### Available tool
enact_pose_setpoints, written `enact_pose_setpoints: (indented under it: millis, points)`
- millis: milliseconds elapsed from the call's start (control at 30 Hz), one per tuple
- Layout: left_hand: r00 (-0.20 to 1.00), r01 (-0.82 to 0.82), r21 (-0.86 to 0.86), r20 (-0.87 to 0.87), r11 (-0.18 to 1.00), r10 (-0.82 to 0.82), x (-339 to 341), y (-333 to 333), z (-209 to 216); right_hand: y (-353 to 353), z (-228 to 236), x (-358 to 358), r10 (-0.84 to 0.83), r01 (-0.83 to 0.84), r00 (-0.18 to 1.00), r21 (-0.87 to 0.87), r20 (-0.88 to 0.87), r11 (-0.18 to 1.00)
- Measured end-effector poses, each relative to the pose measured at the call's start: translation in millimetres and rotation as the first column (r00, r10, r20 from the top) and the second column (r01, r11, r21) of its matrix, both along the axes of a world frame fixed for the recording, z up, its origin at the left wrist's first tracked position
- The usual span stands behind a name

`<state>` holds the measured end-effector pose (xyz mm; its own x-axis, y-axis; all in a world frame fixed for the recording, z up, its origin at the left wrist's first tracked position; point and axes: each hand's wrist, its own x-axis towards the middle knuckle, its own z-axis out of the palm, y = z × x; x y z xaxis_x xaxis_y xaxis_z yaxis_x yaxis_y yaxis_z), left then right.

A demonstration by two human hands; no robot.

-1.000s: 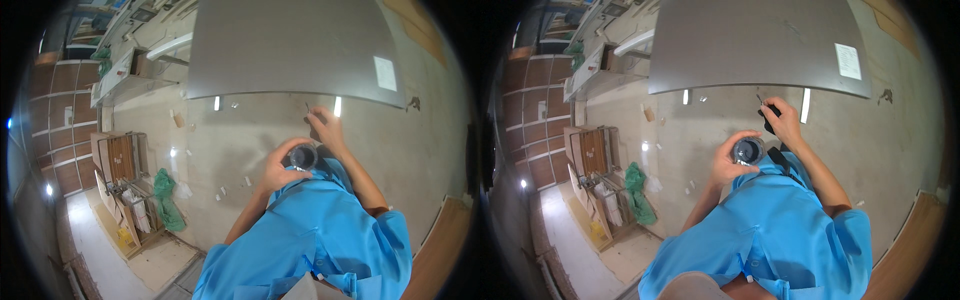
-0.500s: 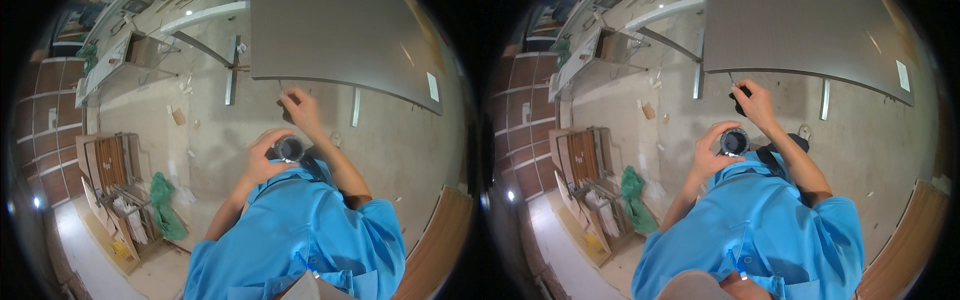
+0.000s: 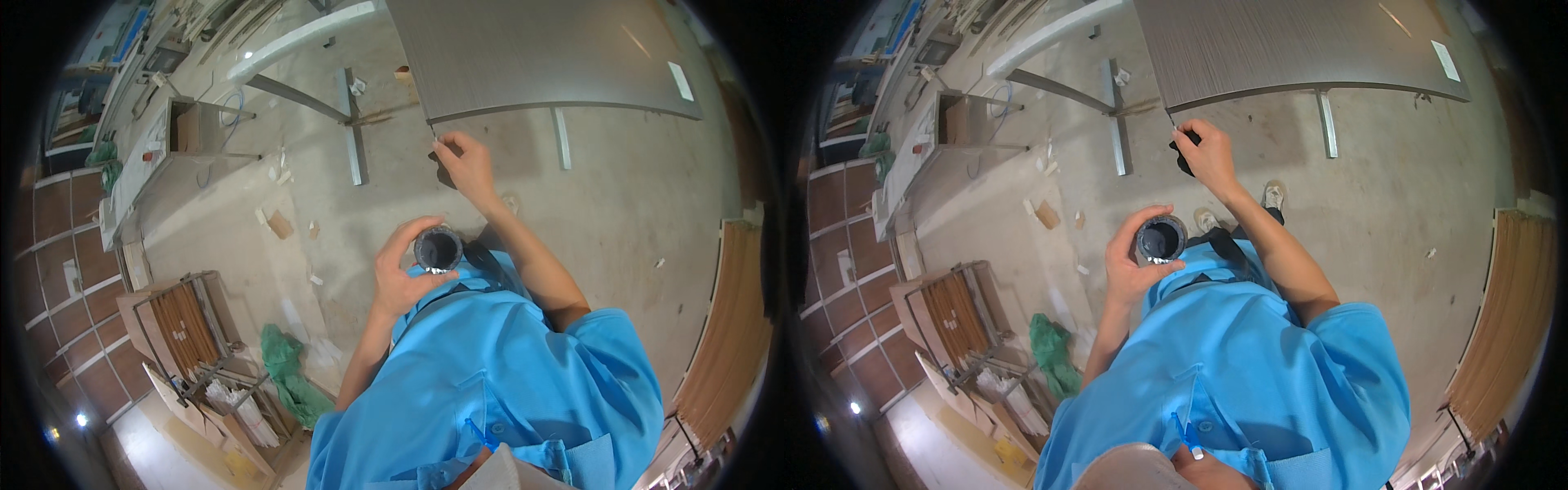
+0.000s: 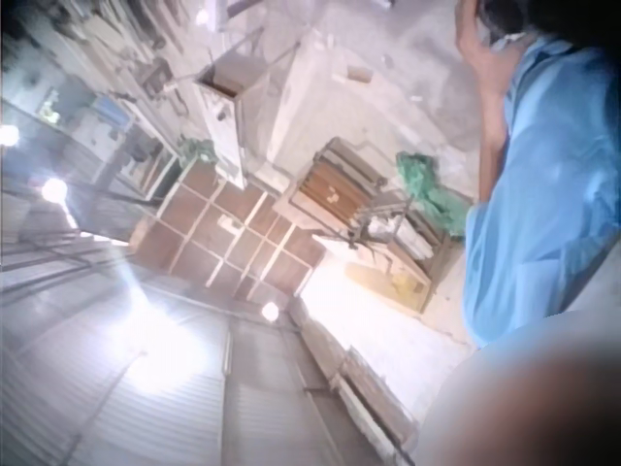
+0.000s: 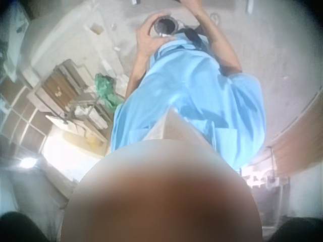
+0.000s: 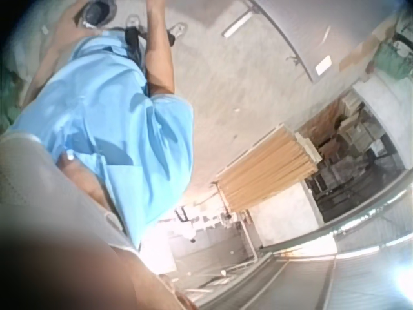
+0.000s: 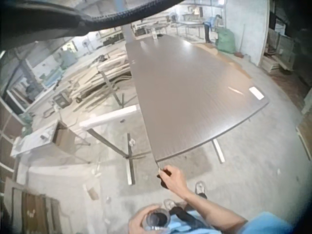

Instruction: The person applies a dark finish to the edges of a large flat panel using a small brush and a container of finish. They repeatedly dip the brush into the container and carefully coat the panel's edges, moving around the panel to reach different sides.

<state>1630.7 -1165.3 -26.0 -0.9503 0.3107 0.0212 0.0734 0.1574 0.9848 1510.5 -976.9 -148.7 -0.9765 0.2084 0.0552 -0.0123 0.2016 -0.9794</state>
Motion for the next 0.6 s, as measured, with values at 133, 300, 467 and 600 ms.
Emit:
enact_pose_setpoints:
  millis: [133, 300, 467, 600]
  points:
    - [0.999, 0.034, -0.015, 0.016, 0.999, -0.034, 0, -7, -2, -5, -5, -2, -0.033, 0.032, 0.999, 0.051, 0.011, 0.998]
    - [0.998, 0.064, -0.007, 0.016, 0.998, -0.064, 0, -14, -4, -8, -8, -3, -0.083, 0.083, 0.996, 0.012, 0.008, 0.996]
    - [0.997, 0.072, 0.014, 0.022, 0.997, -0.072, 1, -19, -4, -10, -5, 1, -0.213, 0.213, 0.977, -0.033, -0.006, 0.977]
    - [0.996, 0.083, -0.006, 0.019, 0.996, -0.083, 0, -21, -3, -14, -3, 1, -0.174, 0.178, 0.982, 0.052, -0.075, 0.983]
